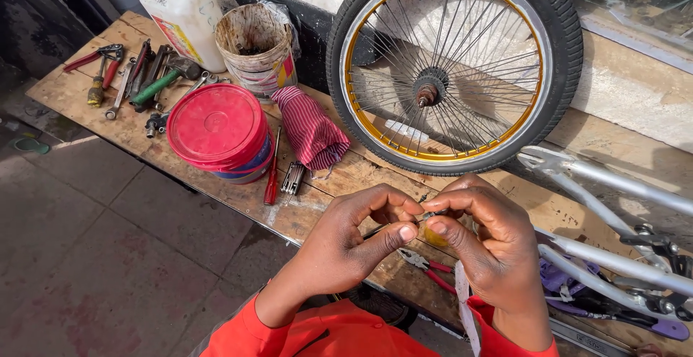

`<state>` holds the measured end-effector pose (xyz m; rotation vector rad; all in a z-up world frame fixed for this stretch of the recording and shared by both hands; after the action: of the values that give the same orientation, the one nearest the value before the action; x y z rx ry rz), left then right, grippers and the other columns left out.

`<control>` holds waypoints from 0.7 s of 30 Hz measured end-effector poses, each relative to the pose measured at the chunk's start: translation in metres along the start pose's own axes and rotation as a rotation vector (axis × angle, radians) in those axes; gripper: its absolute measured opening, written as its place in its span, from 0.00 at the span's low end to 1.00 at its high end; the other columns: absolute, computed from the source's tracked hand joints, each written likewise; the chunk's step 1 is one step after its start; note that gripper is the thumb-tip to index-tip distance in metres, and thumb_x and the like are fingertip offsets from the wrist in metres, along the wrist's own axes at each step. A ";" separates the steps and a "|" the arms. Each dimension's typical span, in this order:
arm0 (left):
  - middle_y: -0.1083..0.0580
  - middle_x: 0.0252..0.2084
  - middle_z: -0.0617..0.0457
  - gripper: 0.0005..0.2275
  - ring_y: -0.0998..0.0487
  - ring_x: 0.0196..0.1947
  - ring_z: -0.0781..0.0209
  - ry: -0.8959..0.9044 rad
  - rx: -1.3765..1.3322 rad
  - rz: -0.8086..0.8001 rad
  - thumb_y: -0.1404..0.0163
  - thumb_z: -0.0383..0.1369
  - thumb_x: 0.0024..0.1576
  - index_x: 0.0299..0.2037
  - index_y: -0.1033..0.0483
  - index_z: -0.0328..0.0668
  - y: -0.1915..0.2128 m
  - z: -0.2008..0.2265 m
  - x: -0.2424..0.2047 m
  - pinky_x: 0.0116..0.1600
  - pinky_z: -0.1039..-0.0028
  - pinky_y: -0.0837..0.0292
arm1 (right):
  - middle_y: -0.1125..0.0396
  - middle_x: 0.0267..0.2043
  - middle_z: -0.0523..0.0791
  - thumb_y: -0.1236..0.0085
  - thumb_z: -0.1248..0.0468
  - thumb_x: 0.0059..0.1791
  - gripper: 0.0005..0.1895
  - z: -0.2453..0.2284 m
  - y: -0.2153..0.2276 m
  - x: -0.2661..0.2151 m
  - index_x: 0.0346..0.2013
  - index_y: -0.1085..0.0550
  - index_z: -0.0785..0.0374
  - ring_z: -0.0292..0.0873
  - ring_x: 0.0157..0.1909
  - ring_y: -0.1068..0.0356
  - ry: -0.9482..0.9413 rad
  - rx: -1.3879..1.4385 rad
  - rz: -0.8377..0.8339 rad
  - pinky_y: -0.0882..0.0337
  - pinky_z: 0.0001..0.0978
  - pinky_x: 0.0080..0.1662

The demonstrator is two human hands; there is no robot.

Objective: Lubricating a bicycle brake cable by applying oil to the inner wire and sliding it through the housing.

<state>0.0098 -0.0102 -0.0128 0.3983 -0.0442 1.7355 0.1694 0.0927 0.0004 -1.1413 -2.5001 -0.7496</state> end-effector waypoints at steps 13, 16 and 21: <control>0.28 0.34 0.56 0.10 0.30 0.32 0.64 -0.173 0.122 0.091 0.54 0.37 0.60 0.42 0.26 0.41 0.005 0.011 0.020 0.38 0.74 0.34 | 0.30 0.34 0.45 0.50 0.62 0.51 0.17 0.068 -0.011 -0.055 0.53 0.26 0.62 0.37 0.35 0.33 -0.379 -0.127 0.210 0.32 0.27 0.41; 0.29 0.34 0.57 0.05 0.30 0.33 0.65 -0.191 0.107 0.106 0.53 0.33 0.59 0.39 0.28 0.41 0.011 0.014 0.022 0.38 0.76 0.32 | 0.29 0.37 0.44 0.45 0.59 0.48 0.16 0.106 -0.018 -0.090 0.50 0.24 0.56 0.40 0.40 0.32 -0.722 -0.268 0.298 0.34 0.32 0.43; 0.32 0.33 0.56 0.03 0.34 0.30 0.65 -0.236 0.149 0.060 0.53 0.31 0.59 0.37 0.31 0.42 0.021 0.021 0.026 0.34 0.76 0.34 | 0.31 0.46 0.47 0.40 0.55 0.45 0.28 0.170 -0.016 -0.123 0.57 0.32 0.61 0.49 0.44 0.33 -1.002 -0.325 0.461 0.33 0.44 0.45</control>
<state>-0.0090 0.0047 0.0182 0.7171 -0.0975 1.7489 0.2284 0.1052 -0.2013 -2.6102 -2.6232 -0.5170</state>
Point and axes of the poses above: each hand's wrist, its own x-axis towards the middle knuckle, its own y-axis out of the back of the hand, z = x × y, the point moved 1 cm from there along x, towards the middle knuckle
